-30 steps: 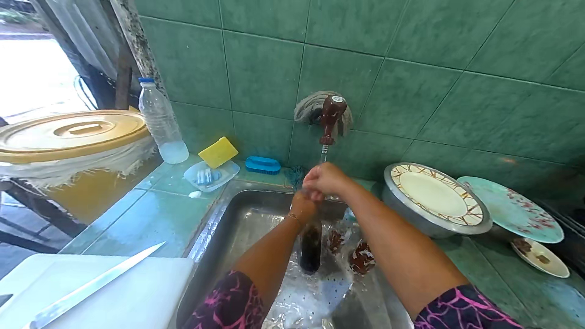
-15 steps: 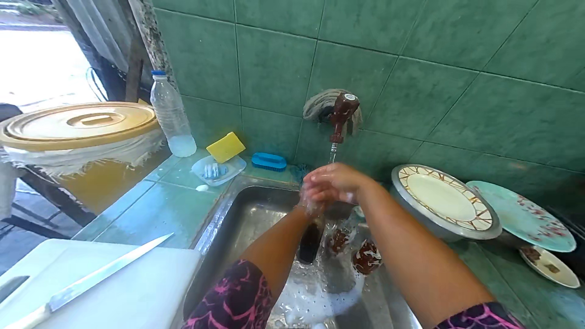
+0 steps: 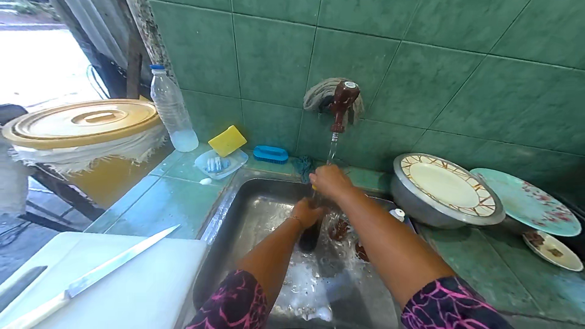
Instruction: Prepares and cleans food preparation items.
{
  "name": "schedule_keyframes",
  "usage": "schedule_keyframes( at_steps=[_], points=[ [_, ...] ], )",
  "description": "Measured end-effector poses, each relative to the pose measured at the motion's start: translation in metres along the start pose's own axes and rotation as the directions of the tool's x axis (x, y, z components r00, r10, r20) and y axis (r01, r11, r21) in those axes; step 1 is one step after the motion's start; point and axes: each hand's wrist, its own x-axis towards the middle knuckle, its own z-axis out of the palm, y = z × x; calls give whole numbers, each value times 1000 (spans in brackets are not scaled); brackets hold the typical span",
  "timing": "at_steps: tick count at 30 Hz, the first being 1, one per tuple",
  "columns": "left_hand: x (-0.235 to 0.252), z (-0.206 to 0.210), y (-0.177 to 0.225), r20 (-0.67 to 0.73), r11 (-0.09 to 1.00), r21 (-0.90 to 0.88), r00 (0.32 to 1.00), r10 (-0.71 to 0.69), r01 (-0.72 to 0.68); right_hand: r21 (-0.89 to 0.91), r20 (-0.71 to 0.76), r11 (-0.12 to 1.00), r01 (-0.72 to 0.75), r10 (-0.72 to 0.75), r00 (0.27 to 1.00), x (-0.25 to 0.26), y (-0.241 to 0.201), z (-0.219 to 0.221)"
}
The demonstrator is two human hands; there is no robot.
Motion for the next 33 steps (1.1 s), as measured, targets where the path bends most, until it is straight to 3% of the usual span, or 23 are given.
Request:
schedule_keyframes(
  at_steps=[3, 5, 6, 8, 10, 11, 13, 15, 19, 24, 27, 29, 33],
  points=[
    [-4, 4, -1, -47, 993, 78, 995, -83, 87, 4, 4, 1000, 12, -12, 1000, 3, 7, 6],
    [-9, 8, 7, -113, 990, 130, 993, -36, 50, 257, -10, 965, -45, 49, 999, 5, 6, 11],
    [-10, 10, 9, -133, 990, 138, 991, 0, 18, 489, -42, 870, -70, 103, 994, 8, 5, 20],
    [-7, 11, 8, -149, 994, 93, 986, 70, -57, 866, -102, 500, -8, 192, 976, 12, 1, 40],
    [-2, 9, 2, -161, 988, -37, 976, 144, -152, 974, -81, 222, 34, 209, 975, 7, -3, 46],
    [0, 7, 0, -150, 982, -98, 978, 147, -163, 985, -47, 175, 11, 204, 978, 5, -4, 44],
    [6, 0, 3, -107, 981, -151, 989, 103, -119, 970, 35, 231, -72, 162, 986, 5, -4, 35],
    [7, -3, 11, -76, 988, -131, 995, 67, -77, 919, 65, 382, -100, 104, 992, 7, 0, 24],
    [2, -2, 36, -204, 972, -164, 970, 133, -168, 801, 29, 593, -82, 99, 995, 8, 7, 4],
    [7, 1, 56, -267, 965, -86, 939, 216, -246, 390, 2, 919, 55, -61, 998, -10, 15, -31],
    [13, 2, 63, -267, 939, -129, 924, 276, -318, 116, 38, 986, 116, -121, 992, -24, 33, -47],
    [19, 1, 70, -234, 947, -138, 939, 253, -290, -52, 148, 994, 97, -88, 985, -40, 42, -52],
    [17, -5, 86, -176, 976, -2, 961, 215, -219, -197, 309, 977, 82, -18, 951, -56, 56, -36]
  ],
)
